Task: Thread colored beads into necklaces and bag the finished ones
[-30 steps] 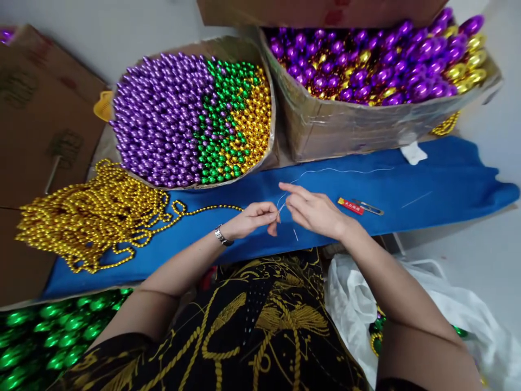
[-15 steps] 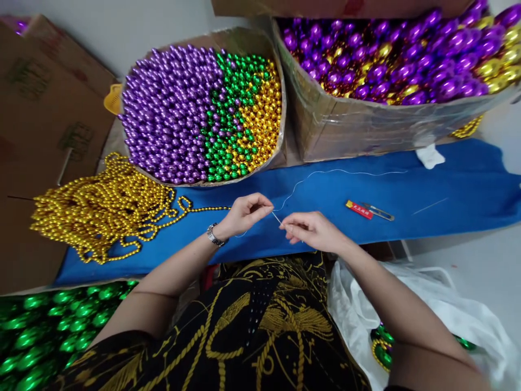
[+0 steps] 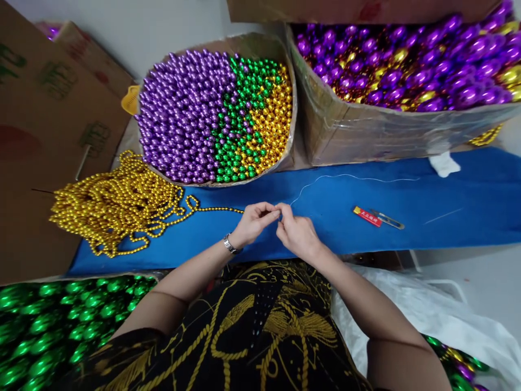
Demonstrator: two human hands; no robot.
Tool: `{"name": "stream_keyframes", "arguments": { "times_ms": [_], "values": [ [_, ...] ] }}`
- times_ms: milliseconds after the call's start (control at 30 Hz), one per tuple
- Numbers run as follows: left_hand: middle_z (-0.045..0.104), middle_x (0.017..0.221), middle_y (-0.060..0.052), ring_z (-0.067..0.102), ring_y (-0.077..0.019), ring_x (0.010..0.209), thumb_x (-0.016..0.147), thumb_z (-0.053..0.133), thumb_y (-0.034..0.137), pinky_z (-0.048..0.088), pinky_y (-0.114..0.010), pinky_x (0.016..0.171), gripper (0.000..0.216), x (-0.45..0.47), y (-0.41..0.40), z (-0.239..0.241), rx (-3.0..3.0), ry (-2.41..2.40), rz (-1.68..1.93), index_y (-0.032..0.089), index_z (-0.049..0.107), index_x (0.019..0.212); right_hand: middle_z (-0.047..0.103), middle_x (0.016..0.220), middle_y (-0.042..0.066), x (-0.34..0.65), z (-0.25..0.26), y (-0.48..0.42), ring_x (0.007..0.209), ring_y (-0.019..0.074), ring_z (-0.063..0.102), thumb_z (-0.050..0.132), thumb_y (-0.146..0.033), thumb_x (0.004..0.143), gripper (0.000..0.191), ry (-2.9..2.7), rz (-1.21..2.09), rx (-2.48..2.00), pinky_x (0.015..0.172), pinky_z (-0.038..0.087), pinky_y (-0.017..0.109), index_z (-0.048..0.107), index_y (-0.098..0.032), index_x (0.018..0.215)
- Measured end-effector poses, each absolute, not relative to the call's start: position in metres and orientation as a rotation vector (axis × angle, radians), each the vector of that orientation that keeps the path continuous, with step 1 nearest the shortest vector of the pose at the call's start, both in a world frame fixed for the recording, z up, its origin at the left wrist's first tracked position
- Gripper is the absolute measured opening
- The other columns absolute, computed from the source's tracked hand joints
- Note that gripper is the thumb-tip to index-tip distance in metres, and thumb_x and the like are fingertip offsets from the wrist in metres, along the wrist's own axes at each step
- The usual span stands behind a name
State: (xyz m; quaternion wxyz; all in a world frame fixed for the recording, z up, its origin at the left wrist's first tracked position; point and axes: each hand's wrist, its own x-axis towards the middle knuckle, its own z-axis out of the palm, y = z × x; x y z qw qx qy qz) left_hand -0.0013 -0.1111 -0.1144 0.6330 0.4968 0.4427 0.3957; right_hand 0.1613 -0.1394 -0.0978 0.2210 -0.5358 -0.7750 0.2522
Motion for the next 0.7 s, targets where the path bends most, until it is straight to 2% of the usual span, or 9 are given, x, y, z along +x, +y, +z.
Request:
{"name": "stream_keyframes", "arguments": {
  "times_ms": [133,267,400,500,600,700],
  "values": [
    [0.066,0.077,-0.002,0.054,-0.0099,0.069,0.076,0.074,0.047,0.043,-0.024,0.067,0.036,-0.006,-0.111,-0.110,1.108,0.971,0.891,0.013,0.066,0.081,0.070,0.074,-0.001,0.171,-0.095,-0.140,0.061,0.0150,0.068,0.049,-0.028,0.091,0.024,-2.002,0.753,-1.432,0.057,0.048,0.024,0.045,-0.021,0.113],
    [0.067,0.078,-0.004,0.053,-0.0096,0.066,0.076,0.073,0.050,0.040,-0.024,0.064,0.039,-0.012,-0.109,-0.107,1.094,0.942,0.812,0.013,0.068,0.085,0.073,0.095,0.006,0.182,-0.096,-0.131,0.083,0.0186,0.073,0.047,-0.029,0.096,0.017,-2.073,0.567,-1.333,0.068,0.054,0.029,0.047,-0.022,0.112],
    [0.063,0.071,-0.001,0.042,-0.0056,0.054,0.075,0.073,0.051,0.030,-0.022,0.053,0.041,-0.015,-0.107,-0.108,1.107,0.923,0.698,0.012,0.067,0.083,0.073,0.098,0.006,0.183,-0.100,-0.116,0.086,0.0179,0.071,0.044,-0.024,0.098,0.016,-2.219,0.387,-1.183,0.074,0.056,0.030,0.052,-0.023,0.112],
    [0.061,0.070,0.000,0.036,-0.0039,0.051,0.075,0.073,0.051,0.024,-0.020,0.049,0.041,-0.013,-0.108,-0.108,1.060,0.874,0.648,0.012,0.065,0.082,0.073,0.097,0.005,0.178,-0.098,-0.113,0.086,0.0170,0.070,0.045,-0.022,0.098,0.022,-2.241,0.351,-1.111,0.077,0.057,0.031,0.054,-0.022,0.118],
    [0.061,0.073,-0.001,0.044,-0.0062,0.058,0.074,0.074,0.050,0.031,-0.020,0.053,0.039,-0.010,-0.111,-0.107,1.048,0.932,0.793,0.013,0.063,0.079,0.070,0.104,0.008,0.171,-0.095,-0.121,0.097,0.0196,0.068,0.049,-0.022,0.096,0.028,-2.123,0.242,-1.192,0.087,0.056,0.035,0.059,-0.023,0.122],
    [0.063,0.075,-0.002,0.052,-0.0098,0.068,0.077,0.072,0.049,0.041,-0.023,0.066,0.036,-0.008,-0.114,-0.108,1.120,0.977,0.933,0.014,0.063,0.080,0.068,0.097,0.008,0.163,-0.096,-0.134,0.087,0.0183,0.067,0.054,-0.024,0.094,0.022,-2.013,0.080,-1.264,0.079,0.056,0.031,0.067,-0.023,0.112]
  ]
}}
